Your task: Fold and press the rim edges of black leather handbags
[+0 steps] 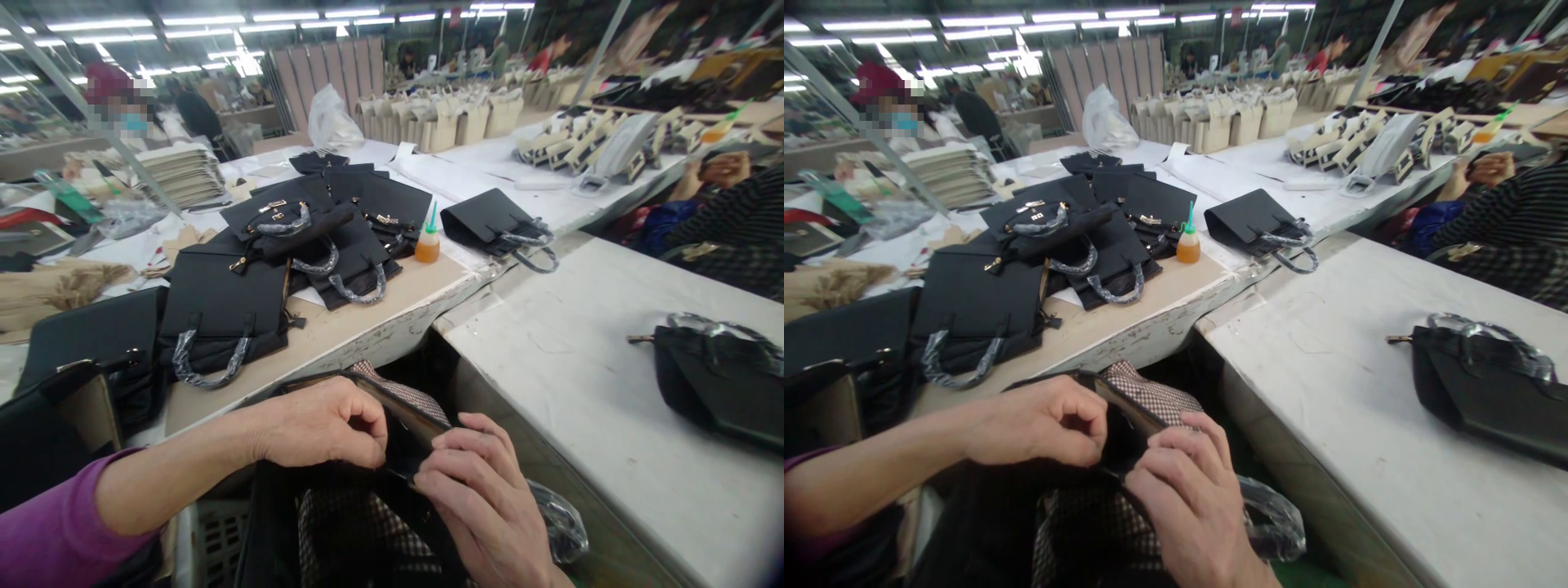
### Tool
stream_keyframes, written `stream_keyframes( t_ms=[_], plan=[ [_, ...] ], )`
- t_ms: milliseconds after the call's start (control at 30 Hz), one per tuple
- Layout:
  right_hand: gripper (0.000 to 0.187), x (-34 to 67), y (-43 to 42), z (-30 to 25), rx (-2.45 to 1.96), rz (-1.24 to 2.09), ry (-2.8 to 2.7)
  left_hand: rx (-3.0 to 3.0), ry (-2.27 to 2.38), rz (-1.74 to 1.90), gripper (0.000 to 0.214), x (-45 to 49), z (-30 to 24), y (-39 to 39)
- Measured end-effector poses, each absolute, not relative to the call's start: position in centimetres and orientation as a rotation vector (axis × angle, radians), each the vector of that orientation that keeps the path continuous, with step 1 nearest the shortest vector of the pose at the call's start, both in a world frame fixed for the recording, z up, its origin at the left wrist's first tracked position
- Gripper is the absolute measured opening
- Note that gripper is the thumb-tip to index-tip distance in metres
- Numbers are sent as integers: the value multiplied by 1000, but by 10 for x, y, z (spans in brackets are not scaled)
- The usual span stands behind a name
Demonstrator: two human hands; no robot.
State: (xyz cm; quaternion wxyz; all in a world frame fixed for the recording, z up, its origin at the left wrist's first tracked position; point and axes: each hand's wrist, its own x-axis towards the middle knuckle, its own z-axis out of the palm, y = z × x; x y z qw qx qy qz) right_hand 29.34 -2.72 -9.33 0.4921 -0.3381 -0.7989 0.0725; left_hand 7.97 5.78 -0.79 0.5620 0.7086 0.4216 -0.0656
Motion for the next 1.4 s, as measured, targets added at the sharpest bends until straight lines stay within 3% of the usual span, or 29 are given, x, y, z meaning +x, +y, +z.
stream_keyframes(
  t_ms=[400, 600, 767, 867, 1200, 1400],
  plan=[
    [18, 296, -31, -96, -776, 136, -1998, 1895, 1185, -211, 12, 70, -18, 61],
    [24, 295, -25, -96, -822, 166, -1966, 1760, 949, -144, 46, 68, -1, 60],
    [21, 295, -23, -95, -835, 142, -1949, 1734, 907, -107, 17, 66, -2, 60],
    [20, 294, -23, -94, -846, 136, -1941, 1706, 877, -89, 12, 64, -6, 59],
    [21, 296, -26, -95, -825, 133, -1951, 1664, 1099, -115, 9, 70, -11, 59],
    [17, 295, -20, -89, -847, 191, -1914, 1344, 1115, 207, 23, 70, -16, 60]
  ],
)
